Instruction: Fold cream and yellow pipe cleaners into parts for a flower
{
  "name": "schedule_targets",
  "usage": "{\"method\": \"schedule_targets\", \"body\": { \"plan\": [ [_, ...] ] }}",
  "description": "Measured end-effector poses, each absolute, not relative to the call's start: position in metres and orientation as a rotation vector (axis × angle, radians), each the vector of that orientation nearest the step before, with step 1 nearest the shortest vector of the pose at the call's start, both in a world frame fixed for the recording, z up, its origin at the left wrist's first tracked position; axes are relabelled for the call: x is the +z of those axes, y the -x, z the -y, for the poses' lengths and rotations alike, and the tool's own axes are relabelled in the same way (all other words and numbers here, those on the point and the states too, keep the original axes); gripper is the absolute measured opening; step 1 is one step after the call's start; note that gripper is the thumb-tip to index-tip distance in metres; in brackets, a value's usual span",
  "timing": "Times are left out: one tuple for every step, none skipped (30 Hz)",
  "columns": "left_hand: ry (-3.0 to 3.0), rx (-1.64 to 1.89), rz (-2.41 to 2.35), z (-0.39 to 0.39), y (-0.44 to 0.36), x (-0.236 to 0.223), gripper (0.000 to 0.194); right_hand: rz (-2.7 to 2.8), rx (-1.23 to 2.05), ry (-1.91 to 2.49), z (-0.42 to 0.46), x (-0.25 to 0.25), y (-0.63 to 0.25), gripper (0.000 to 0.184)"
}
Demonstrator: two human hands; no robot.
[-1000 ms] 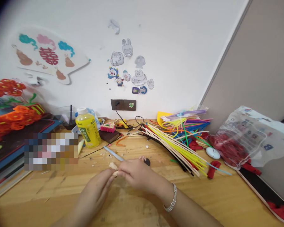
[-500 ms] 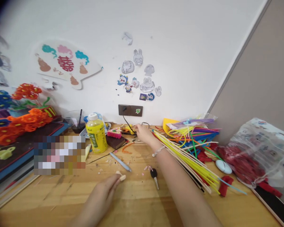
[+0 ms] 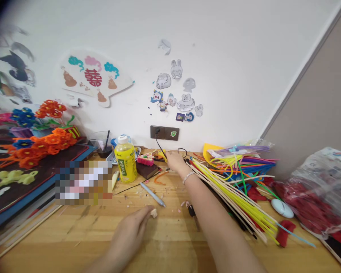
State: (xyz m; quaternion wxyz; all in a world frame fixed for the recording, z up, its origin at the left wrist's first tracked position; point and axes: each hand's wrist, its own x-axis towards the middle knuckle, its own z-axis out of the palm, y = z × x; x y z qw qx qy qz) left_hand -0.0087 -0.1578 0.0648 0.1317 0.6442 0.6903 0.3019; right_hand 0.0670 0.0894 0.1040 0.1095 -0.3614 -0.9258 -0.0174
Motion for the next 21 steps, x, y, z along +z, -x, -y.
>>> {"method": "schedule_targets", "body": {
  "plan": [
    [-1.861, 0.887, -2.002, 0.158, 0.009, 0.065, 0.028, 2.72, -0.049, 1.066, -0.09, 0.103, -0.067, 0.028],
    [-1.85, 0.9, -1.999, 0.158, 0.009, 0.065, 0.028, 2.72, -0.043, 1.069, -0.091, 0.103, -0.066, 0.028],
    [-1.839, 0.916, -1.995, 0.158, 0.008, 0.065, 0.028, 2.72, -0.035, 1.071, -0.091, 0.104, -0.066, 0.028],
    [-1.828, 0.933, -1.989, 0.158, 0.008, 0.066, 0.027, 2.719, -0.026, 1.071, -0.091, 0.106, -0.065, 0.028],
    [-1.818, 0.95, -1.98, 0.158, 0.008, 0.066, 0.027, 2.716, -0.018, 1.068, -0.091, 0.109, -0.066, 0.028],
    [-1.81, 0.968, -1.97, 0.158, 0.008, 0.067, 0.027, 2.707, -0.013, 1.063, -0.089, 0.113, -0.066, 0.029],
    [-1.803, 0.985, -1.96, 0.158, 0.007, 0.067, 0.026, 2.689, -0.012, 1.057, -0.085, 0.118, -0.068, 0.028],
    [-1.799, 1.001, -1.949, 0.158, 0.007, 0.068, 0.026, 2.662, -0.015, 1.052, -0.079, 0.124, -0.07, 0.028],
    [-1.796, 1.014, -1.939, 0.158, 0.007, 0.069, 0.026, 2.627, -0.023, 1.046, -0.071, 0.129, -0.074, 0.026],
    [-1.795, 1.026, -1.931, 0.157, 0.006, 0.07, 0.026, 2.586, -0.032, 1.038, -0.059, 0.133, -0.079, 0.025],
    [-1.797, 1.034, -1.922, 0.157, 0.006, 0.071, 0.027, 2.55, -0.038, 1.021, -0.045, 0.135, -0.085, 0.026],
    [-1.804, 1.038, -1.913, 0.157, 0.005, 0.071, 0.027, 2.536, -0.035, 0.984, -0.028, 0.134, -0.092, 0.027],
    [-1.815, 1.038, -1.904, 0.158, 0.005, 0.072, 0.028, 2.55, -0.021, 0.925, -0.011, 0.131, -0.1, 0.026],
    [-1.83, 1.035, -1.897, 0.158, 0.004, 0.071, 0.028, 2.59, 0.005, 0.85, 0.008, 0.126, -0.108, 0.023],
    [-1.848, 1.028, -1.891, 0.158, 0.003, 0.071, 0.028, 2.659, 0.051, 0.73, 0.025, 0.118, -0.117, 0.022],
    [-1.87, 1.018, -1.884, 0.159, 0.003, 0.07, 0.028, 2.704, 0.154, 0.549, 0.041, 0.109, -0.125, 0.023],
    [-1.895, 1.005, -1.875, 0.159, 0.002, 0.069, 0.028, 2.693, 0.229, 0.449, 0.055, 0.099, -0.133, 0.023],
    [-1.924, 0.99, -1.864, 0.159, 0.001, 0.067, 0.027, 2.661, 0.27, 0.454, 0.066, 0.089, -0.139, 0.024],
    [-1.955, 0.973, -1.854, 0.16, 0.001, 0.065, 0.027, 2.628, 0.293, 0.515, 0.075, 0.081, -0.144, 0.025],
    [-1.985, 0.954, -1.848, 0.16, 0.0, 0.062, 0.026, 2.598, 0.297, 0.547, 0.08, 0.073, -0.148, 0.026],
    [-2.013, 0.935, -1.846, 0.16, -0.001, 0.06, 0.026, 2.572, 0.3, 0.549, 0.084, 0.068, -0.15, 0.027]
  ]
}}
